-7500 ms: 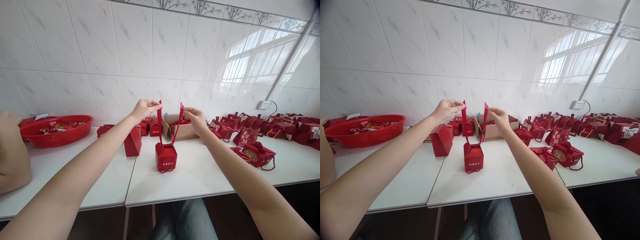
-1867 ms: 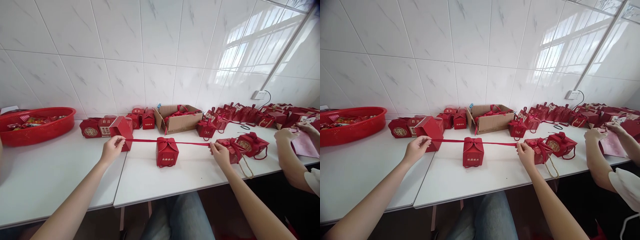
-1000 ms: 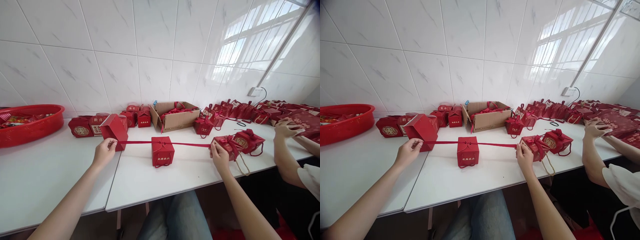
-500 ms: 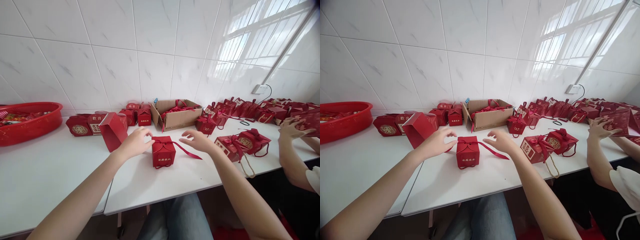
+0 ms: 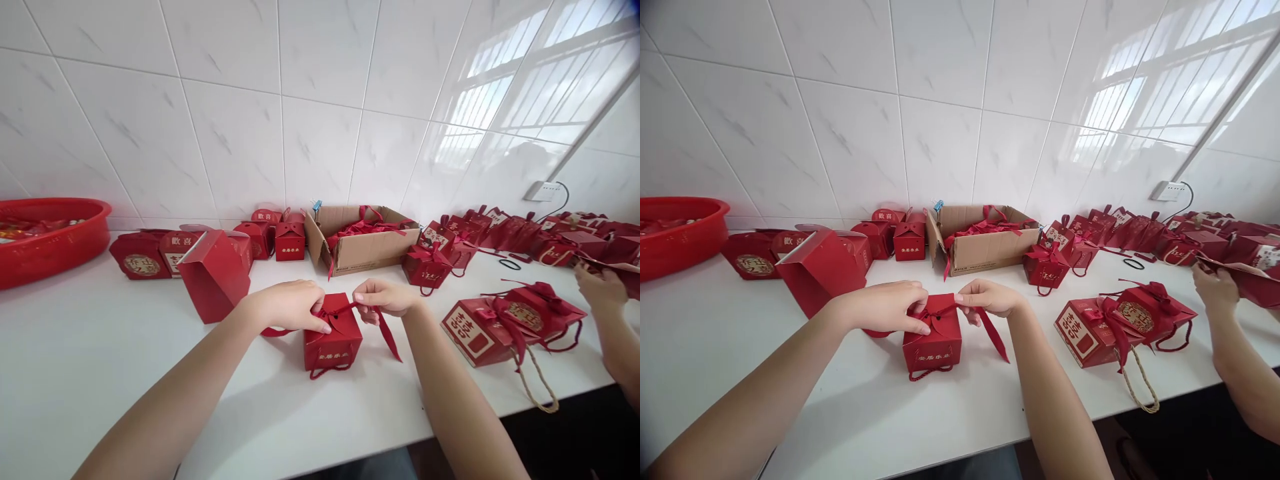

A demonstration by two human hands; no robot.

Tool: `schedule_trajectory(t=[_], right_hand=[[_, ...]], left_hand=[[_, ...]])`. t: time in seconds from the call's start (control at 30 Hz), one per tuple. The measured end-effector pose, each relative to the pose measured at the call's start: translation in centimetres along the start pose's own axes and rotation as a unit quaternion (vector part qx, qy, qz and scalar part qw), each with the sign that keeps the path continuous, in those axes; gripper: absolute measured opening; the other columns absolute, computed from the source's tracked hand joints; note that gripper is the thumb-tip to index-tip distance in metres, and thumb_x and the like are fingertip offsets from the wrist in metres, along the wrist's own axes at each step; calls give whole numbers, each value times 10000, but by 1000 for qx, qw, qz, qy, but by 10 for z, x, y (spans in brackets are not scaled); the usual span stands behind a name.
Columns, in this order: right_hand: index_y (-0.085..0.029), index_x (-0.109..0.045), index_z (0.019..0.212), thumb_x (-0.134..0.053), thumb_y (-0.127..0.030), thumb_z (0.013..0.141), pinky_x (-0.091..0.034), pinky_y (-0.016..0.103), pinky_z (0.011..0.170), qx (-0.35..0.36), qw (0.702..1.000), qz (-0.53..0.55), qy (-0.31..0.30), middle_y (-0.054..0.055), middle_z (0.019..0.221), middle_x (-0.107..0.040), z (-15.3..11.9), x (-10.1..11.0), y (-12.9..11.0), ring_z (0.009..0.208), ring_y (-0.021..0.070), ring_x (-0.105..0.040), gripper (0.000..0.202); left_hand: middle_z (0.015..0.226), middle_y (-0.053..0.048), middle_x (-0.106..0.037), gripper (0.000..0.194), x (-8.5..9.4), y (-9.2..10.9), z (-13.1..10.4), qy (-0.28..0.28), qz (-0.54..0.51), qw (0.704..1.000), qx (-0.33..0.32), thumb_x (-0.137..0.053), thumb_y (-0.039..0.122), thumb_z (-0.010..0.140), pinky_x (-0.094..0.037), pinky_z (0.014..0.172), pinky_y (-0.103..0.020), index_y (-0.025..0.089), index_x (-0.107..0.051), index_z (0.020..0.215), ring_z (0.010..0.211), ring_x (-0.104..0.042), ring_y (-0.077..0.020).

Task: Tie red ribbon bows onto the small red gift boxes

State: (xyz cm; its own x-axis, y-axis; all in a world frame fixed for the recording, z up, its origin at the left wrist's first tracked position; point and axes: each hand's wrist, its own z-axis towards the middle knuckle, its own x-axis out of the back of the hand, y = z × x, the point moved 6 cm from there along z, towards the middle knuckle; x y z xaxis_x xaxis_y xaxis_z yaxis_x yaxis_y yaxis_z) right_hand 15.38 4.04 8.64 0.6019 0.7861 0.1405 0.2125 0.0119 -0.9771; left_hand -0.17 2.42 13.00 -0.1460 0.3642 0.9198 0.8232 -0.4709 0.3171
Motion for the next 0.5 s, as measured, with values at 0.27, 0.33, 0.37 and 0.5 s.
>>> schedule_trajectory(t=[0.27, 0.33, 0.37, 0.5], right_hand=[[-129, -637, 801, -619, -383, 824, -360, 213, 473, 83, 959, 260, 81, -78, 454, -483, 6, -2, 12, 332, 24, -312, 256], [-131, -650, 856, -604, -375, 833, -394, 221, 490, 93, 946, 293, 104, -82, 463, -476, 2, -1, 8, 337, 31, -343, 249], [-136, -649, 863, -593, -357, 841, -393, 215, 482, 96, 938, 314, 111, -91, 453, -456, 0, -1, 6, 328, 28, -331, 229], [-152, -628, 822, -538, -264, 885, -332, 169, 420, 99, 913, 378, 119, -123, 400, -364, -6, -3, 0, 282, 3, -218, 156]], left_hand=[[538, -7, -512, 360, -4, 2, -4, -5, 10, 1000, 22, -574, 499, 703, -267, 401, -276, 218, -405, 552, 464, -435, -164], [560, -13, -524, 365, -3, 3, -5, -15, 14, 999, 28, -563, 517, 705, -273, 405, -277, 216, -412, 563, 479, -439, -165], [568, -14, -523, 373, -3, 3, -5, -20, 14, 999, 32, -559, 525, 704, -270, 405, -277, 214, -408, 564, 479, -431, -161], [539, -9, -487, 410, -1, 4, -10, -47, 20, 997, 52, -510, 554, 729, -268, 417, -280, 211, -362, 558, 489, -424, -166]])
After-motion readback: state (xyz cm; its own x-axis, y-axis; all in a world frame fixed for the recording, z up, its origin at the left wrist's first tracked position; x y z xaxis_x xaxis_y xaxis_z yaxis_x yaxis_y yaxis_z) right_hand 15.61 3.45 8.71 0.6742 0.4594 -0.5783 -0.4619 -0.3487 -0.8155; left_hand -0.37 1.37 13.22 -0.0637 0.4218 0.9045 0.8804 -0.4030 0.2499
